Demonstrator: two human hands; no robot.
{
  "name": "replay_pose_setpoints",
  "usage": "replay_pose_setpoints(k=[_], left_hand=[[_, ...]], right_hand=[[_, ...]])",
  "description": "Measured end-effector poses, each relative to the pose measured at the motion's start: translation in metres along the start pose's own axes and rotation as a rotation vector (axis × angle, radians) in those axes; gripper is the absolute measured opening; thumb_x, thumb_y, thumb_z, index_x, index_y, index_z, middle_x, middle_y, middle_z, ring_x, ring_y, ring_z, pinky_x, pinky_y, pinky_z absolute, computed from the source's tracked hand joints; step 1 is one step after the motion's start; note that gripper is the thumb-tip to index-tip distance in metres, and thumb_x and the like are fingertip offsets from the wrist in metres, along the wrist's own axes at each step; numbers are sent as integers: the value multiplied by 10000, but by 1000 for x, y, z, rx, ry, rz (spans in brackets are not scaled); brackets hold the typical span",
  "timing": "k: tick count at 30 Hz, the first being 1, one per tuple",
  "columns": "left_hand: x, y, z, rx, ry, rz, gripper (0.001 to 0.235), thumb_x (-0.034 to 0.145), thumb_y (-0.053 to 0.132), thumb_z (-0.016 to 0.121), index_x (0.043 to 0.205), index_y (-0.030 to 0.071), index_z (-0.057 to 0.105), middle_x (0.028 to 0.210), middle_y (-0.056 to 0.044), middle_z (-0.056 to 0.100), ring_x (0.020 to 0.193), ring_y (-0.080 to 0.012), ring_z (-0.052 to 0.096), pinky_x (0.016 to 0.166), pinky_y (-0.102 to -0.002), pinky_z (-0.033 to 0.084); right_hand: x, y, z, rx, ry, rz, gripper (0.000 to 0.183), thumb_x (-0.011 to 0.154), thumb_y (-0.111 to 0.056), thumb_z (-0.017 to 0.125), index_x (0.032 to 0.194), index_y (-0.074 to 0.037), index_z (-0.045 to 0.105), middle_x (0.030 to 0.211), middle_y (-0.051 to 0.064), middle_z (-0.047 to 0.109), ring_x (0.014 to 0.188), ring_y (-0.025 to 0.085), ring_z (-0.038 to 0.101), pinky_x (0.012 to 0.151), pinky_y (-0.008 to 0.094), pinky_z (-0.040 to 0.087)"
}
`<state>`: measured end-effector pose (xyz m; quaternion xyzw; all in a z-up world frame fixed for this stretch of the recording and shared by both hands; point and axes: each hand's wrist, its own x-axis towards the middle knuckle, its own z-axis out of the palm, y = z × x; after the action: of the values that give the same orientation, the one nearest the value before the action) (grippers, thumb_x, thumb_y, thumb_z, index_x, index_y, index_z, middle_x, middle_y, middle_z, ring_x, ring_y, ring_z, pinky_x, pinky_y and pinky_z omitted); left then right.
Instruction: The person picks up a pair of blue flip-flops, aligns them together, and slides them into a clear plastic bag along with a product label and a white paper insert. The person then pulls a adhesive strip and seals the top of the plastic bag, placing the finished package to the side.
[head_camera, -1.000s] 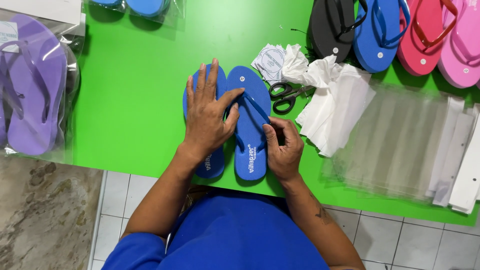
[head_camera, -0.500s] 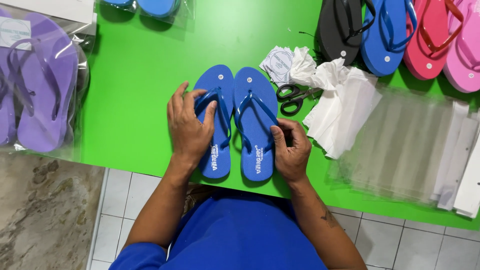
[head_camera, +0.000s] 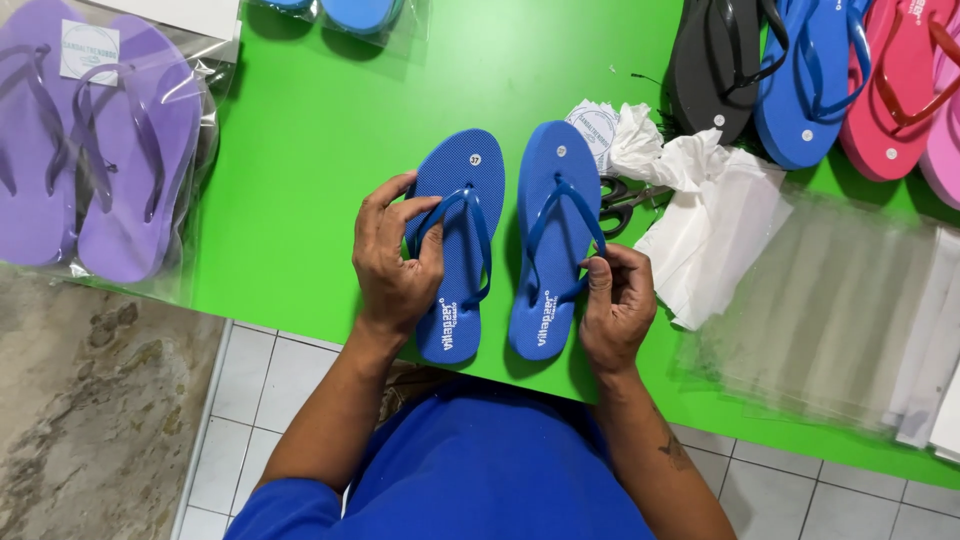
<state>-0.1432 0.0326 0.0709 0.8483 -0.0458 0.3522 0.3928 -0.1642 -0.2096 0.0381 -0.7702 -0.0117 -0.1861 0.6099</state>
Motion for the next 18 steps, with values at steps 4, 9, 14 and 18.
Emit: replay_pose_setpoints(k=[4, 9, 14, 18], left_hand=[[3, 3, -3, 1, -1, -10, 179, 907, 42, 797, 1056, 118, 732, 1244, -116, 660, 1088, -343, 684, 957, -471, 532], [4, 4, -3, 68, 16, 6, 176, 914, 83, 815, 1062, 141, 740, 1244, -97, 658, 1080, -312, 675, 950, -451, 511], [-1, -5, 1, 110, -14, -23, 157, 918, 109, 804, 1050, 153, 733, 1270, -94, 632, 1097, -319, 656, 958, -464, 501], [-7, -19, 5, 149, -84, -57, 164, 918, 123, 795, 1060, 149, 718, 1267, -104, 611, 1088, -338, 637, 951, -484, 495]], right_hand=[[0, -1, 2, -11, -14, -8, 182, 1082, -136, 623, 1150, 33, 635, 869, 119, 666, 802, 173, 643, 724, 326, 552], [0, -5, 2, -63, -58, 10, 158, 1077, -118, 631, 1124, 32, 644, 846, 129, 660, 775, 183, 631, 700, 343, 543], [2, -11, 5, -103, -71, -11, 173, 1072, -128, 648, 1130, 33, 674, 851, 141, 669, 740, 199, 627, 663, 340, 539], [2, -12, 6, -117, -75, -12, 181, 1058, -130, 674, 1129, 33, 702, 848, 144, 676, 740, 197, 630, 653, 342, 542]])
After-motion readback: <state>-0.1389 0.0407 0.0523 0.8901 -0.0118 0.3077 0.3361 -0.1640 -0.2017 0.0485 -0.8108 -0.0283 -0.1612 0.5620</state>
